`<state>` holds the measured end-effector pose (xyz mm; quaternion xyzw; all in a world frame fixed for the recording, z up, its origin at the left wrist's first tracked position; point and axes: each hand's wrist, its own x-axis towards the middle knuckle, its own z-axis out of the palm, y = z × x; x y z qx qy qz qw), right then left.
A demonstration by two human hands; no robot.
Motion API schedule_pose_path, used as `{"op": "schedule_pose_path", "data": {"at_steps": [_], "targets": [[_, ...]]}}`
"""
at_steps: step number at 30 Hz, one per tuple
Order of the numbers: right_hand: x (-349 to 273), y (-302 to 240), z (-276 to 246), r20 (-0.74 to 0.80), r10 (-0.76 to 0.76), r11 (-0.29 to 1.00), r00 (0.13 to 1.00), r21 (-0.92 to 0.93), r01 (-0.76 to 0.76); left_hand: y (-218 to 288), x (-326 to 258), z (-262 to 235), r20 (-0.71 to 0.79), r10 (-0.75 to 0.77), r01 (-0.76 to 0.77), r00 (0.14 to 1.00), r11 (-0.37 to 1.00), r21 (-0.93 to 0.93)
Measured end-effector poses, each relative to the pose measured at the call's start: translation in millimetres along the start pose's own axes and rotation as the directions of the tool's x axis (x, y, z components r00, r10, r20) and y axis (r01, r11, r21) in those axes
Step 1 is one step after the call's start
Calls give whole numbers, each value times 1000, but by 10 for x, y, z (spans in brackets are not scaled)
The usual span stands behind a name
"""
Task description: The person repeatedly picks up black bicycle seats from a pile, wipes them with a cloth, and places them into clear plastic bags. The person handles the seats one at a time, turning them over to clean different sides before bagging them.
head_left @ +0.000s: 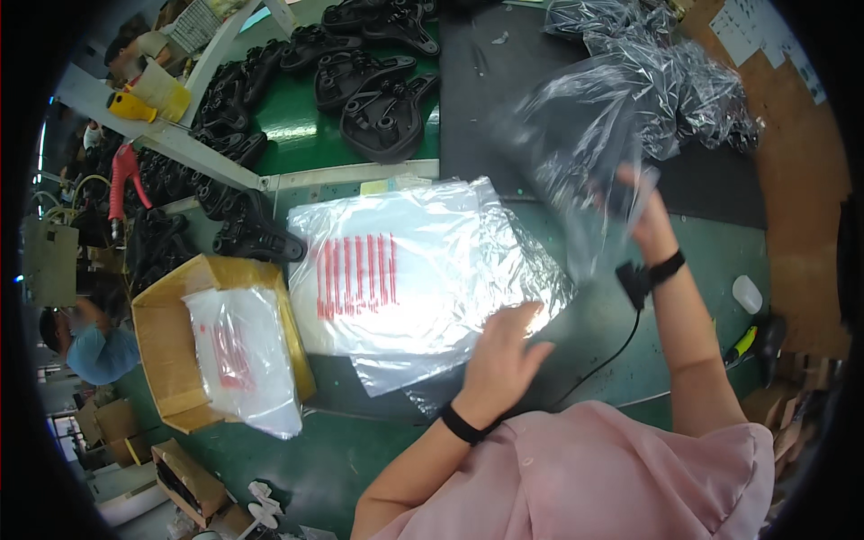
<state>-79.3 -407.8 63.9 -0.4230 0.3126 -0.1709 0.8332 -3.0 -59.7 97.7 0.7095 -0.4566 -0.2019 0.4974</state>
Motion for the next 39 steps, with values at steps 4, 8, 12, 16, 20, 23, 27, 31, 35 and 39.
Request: {"op": "schedule_pose_path", "data": {"at_steps": [4,8,12,16,20,23,27,31,35,39], "targets": [[1132,-203,610,-155,-400,882,903,201,425,-885,-218,-2,-60,-291,290,955,870,399],[2279,558,1823,507,-458,82,730,-793,603,-1240,-371,-67,54,-381,322,923,842,433],[3456,973,2311,656,-267,-659,706,-659,364,-1373,-374,-145,115,-443,373,889,847,378],[3560,1014,2221,872,-207,-704,444,-448,551,-1466,-399,-272,12,-479,451,878,834,319],[2812,744,2371,881,-57,-566,470,-416,711,-1455,-348,-318,-29,-438,423,898,847,322],[2177,760,2158,653,-20,-310,757,-724,616,-1276,-221,-230,-119,-387,405,914,857,320],[774,738,1413,467,204,878,860,-476,50,-1176,-110,120,-197,-338,389,920,752,532],[-497,797,671,391,354,875,850,183,-448,-1229,-53,267,-218,-339,402,915,742,537],[-1215,1242,-122,301,404,777,864,385,-498,-1390,-78,268,-263,-289,381,920,817,434],[-1520,1304,-128,33,372,864,928,354,-359,-1546,-18,75,-334,-547,569,768,822,-38]]}}
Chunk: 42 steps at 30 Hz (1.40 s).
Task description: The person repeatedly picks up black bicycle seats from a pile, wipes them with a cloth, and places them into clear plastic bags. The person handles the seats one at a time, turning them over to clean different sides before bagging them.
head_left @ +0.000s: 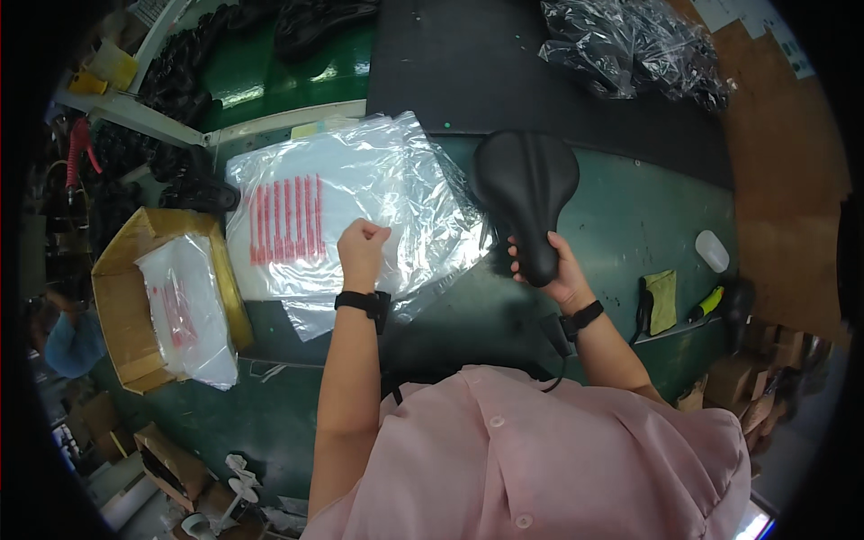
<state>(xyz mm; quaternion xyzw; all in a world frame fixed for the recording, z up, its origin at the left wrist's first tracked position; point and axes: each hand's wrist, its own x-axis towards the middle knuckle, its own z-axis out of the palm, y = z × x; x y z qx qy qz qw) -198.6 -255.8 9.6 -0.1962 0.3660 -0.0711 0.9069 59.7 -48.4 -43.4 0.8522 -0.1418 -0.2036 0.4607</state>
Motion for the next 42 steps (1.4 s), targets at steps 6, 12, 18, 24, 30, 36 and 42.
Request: {"op": "schedule_pose_path", "data": {"at_steps": [6,12,18,24,30,36,42], "targets": [[37,-105,-80,187,35,999,982,-24,-31,-16,-71,-367,-5,-148,126,989,861,-493],[-135,-181,649,226,-195,752,954,-590,293,-151,-244,-658,4,-172,156,985,886,-436],[201,301,1535,525,-310,40,792,-825,563,-195,-193,-590,-77,-193,110,978,795,-596],[649,686,1689,312,231,518,921,-841,156,-380,-238,-531,-67,-59,14,996,844,-536],[1153,940,1448,306,239,920,921,-375,-113,-33,-366,-573,283,-111,243,953,839,-486],[1054,598,1312,235,28,911,972,-406,72,-40,-268,-1436,-1,-339,86,941,242,-966],[641,269,1213,160,-315,688,935,-641,341,154,-497,-1364,24,-146,135,989,821,-554]]}}
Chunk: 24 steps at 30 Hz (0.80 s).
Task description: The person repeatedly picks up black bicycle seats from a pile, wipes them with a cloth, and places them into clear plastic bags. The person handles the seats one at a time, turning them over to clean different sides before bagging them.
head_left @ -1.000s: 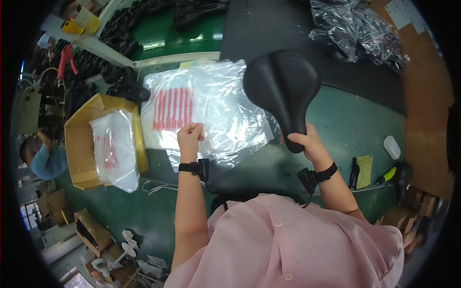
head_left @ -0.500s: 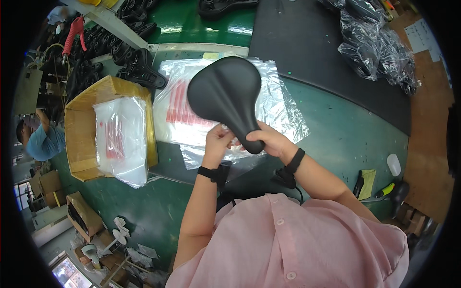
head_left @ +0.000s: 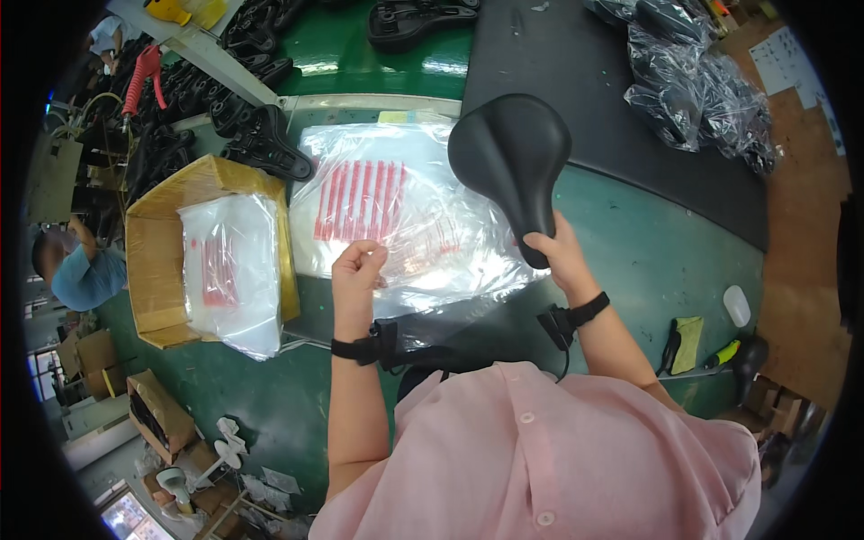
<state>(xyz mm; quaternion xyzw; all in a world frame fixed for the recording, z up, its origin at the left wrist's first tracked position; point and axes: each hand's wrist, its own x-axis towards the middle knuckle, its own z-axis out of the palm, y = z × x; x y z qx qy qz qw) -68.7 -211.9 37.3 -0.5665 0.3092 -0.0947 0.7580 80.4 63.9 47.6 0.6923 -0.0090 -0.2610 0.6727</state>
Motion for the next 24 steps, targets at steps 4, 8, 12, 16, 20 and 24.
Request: {"op": "schedule_pose_path", "data": {"at_steps": [4,8,12,16,20,24], "targets": [[-316,-392,-21,140,-259,855,956,-428,294,-225,111,194,-85,6,-5,996,1000,3],[-322,-296,147,451,-336,594,827,-581,557,-366,216,193,-114,-59,24,992,959,-284],[-272,-40,253,601,-189,387,776,-681,622,-140,291,167,-354,-29,-113,935,921,-374],[-292,-61,317,601,-23,355,799,-742,569,396,85,10,-135,301,-273,944,942,196],[-300,-128,321,546,98,600,832,-700,388,646,-364,418,425,686,-761,591,298,577],[-582,-132,337,536,140,647,833,-686,333,529,-386,261,39,568,-494,822,677,545]]}}
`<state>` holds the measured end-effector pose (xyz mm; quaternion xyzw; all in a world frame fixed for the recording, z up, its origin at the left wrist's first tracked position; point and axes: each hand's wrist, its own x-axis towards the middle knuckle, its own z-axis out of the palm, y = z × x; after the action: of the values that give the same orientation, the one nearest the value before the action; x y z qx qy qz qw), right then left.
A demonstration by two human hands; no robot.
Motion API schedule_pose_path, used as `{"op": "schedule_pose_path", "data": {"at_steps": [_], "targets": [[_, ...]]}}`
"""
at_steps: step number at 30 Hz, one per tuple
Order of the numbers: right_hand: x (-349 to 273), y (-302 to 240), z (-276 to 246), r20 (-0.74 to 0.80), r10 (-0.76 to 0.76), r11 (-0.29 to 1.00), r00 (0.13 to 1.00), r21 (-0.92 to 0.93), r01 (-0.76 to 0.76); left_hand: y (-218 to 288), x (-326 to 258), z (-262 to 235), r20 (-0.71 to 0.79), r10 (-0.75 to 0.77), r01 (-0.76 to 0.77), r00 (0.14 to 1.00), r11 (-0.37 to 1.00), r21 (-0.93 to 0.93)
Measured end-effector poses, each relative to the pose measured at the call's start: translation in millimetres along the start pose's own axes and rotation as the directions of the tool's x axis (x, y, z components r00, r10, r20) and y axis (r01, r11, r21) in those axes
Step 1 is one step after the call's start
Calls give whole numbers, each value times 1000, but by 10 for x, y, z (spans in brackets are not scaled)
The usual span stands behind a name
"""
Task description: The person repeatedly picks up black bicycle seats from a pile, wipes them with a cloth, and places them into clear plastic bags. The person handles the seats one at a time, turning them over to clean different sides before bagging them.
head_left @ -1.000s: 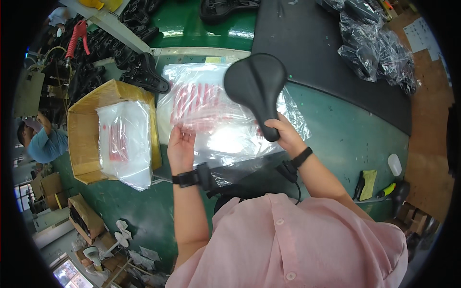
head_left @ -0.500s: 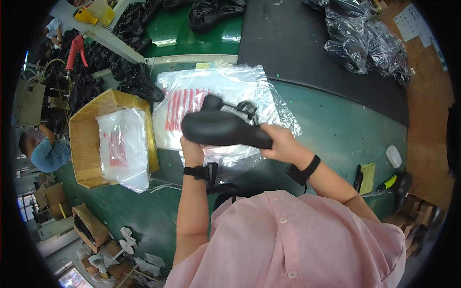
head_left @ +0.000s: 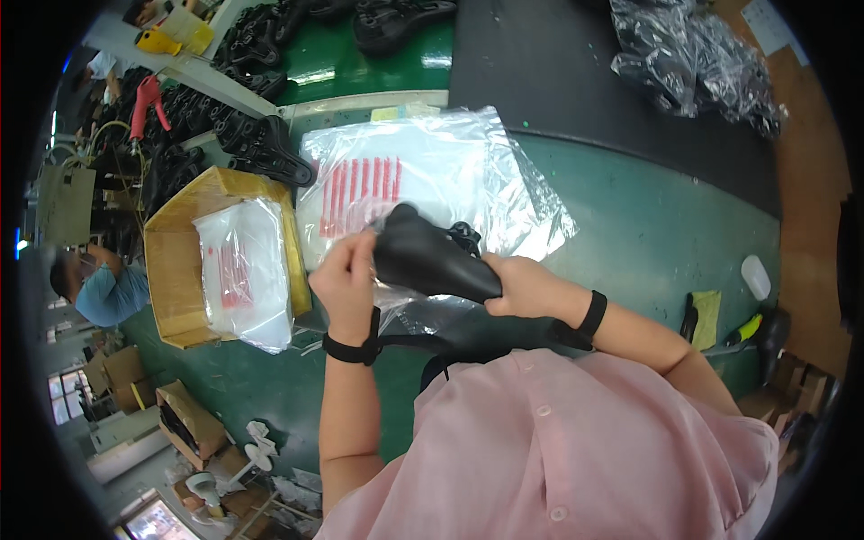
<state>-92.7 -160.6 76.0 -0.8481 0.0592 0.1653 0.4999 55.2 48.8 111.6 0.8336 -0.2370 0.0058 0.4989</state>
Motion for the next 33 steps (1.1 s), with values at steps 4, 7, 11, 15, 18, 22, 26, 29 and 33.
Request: {"op": "schedule_pose_path", "data": {"at_steps": [4,7,11,15,18,22,26,29,33], "targets": [[3,-333,71,98,10,960,995,-280,18,107,81,45,60,12,-16,998,997,71],[32,-415,161,69,-105,938,992,-325,122,217,79,116,213,109,-154,971,966,210],[239,-328,204,109,-223,892,969,-379,248,680,-178,301,570,427,-576,702,812,100],[-28,45,37,149,17,791,989,603,-104,673,-364,119,321,147,-186,936,978,92],[-127,249,193,-28,90,479,996,878,-19,497,-701,38,486,-29,-96,873,968,231],[110,280,268,-432,242,613,869,762,208,1109,-1113,780,578,512,-474,635,849,-233],[168,635,-419,-430,251,579,867,785,221,1052,-831,692,557,310,-161,771,940,-300],[127,740,-1476,-503,287,453,815,821,347,538,-759,310,594,147,-66,791,985,-156],[784,1341,-2650,-780,317,92,539,591,801,-387,-626,-329,277,15,-65,961,983,169]]}}
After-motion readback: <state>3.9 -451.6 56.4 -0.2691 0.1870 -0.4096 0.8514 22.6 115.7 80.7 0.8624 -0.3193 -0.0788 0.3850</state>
